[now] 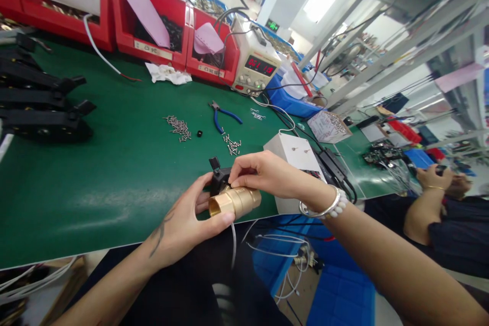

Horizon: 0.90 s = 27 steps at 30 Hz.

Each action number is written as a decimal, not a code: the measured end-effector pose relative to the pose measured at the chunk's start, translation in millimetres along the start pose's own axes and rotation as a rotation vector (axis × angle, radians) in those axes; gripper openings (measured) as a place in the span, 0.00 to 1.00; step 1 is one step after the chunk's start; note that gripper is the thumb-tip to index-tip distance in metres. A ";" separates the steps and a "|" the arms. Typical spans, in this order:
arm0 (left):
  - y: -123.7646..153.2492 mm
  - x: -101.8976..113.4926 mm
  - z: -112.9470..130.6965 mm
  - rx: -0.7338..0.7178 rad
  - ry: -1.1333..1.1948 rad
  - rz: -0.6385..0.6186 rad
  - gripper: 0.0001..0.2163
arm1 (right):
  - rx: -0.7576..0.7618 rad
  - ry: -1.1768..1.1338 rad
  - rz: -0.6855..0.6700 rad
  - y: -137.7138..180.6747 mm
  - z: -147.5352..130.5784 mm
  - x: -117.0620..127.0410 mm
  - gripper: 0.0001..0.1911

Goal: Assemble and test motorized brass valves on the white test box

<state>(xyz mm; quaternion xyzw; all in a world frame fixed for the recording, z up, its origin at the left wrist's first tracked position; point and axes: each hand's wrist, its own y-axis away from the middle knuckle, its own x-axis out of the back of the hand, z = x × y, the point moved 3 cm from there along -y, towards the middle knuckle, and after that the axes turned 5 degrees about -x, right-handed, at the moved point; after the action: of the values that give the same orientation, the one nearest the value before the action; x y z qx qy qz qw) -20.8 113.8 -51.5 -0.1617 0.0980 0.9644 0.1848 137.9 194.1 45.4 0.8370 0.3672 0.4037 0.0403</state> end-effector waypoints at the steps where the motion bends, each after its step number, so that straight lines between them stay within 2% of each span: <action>1: -0.4 0.2 -0.1 0.008 -0.003 0.008 0.40 | -0.013 -0.009 -0.003 -0.9 -0.3 1.4 0.06; 5: -1.7 -0.1 1.8 0.023 0.014 0.025 0.42 | -0.079 -0.095 -0.095 -20.0 -0.1 16.1 0.12; 7: -1.7 -0.9 3.6 0.021 0.016 0.007 0.41 | -0.110 -0.093 0.001 -42.5 3.3 32.2 0.10; 9: -1.3 -1.2 5.0 0.018 0.017 0.004 0.41 | -0.183 0.100 0.217 -70.1 10.1 49.4 0.10; 11: -0.8 -1.2 5.1 0.024 0.033 0.017 0.41 | -0.281 0.364 0.332 -97.3 17.9 57.8 0.11; 13: -0.3 -1.1 3.8 0.036 0.052 0.032 0.43 | -0.343 0.501 0.314 -120.5 25.1 56.3 0.11; 16: -0.3 -0.6 0.0 0.063 0.048 0.039 0.46 | -0.366 0.535 0.248 -141.7 31.9 47.0 0.10; 21: -0.6 1.1 -3.0 0.065 0.026 0.037 0.47 | -0.357 0.583 0.196 -141.9 30.2 40.3 0.11; 25: 0.2 0.7 -1.9 0.070 0.041 0.037 0.46 | -0.276 0.606 0.390 -113.1 18.7 47.7 0.16; 27: 0.9 -0.2 -1.0 0.079 0.047 0.037 0.45 | -0.189 0.422 0.430 -90.4 12.9 48.2 0.16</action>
<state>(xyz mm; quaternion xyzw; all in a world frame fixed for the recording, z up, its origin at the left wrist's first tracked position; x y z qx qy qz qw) -20.8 112.7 -52.2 -0.1750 0.1434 0.9590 0.1707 113.8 293.9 35.0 0.7859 0.1428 0.5999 -0.0457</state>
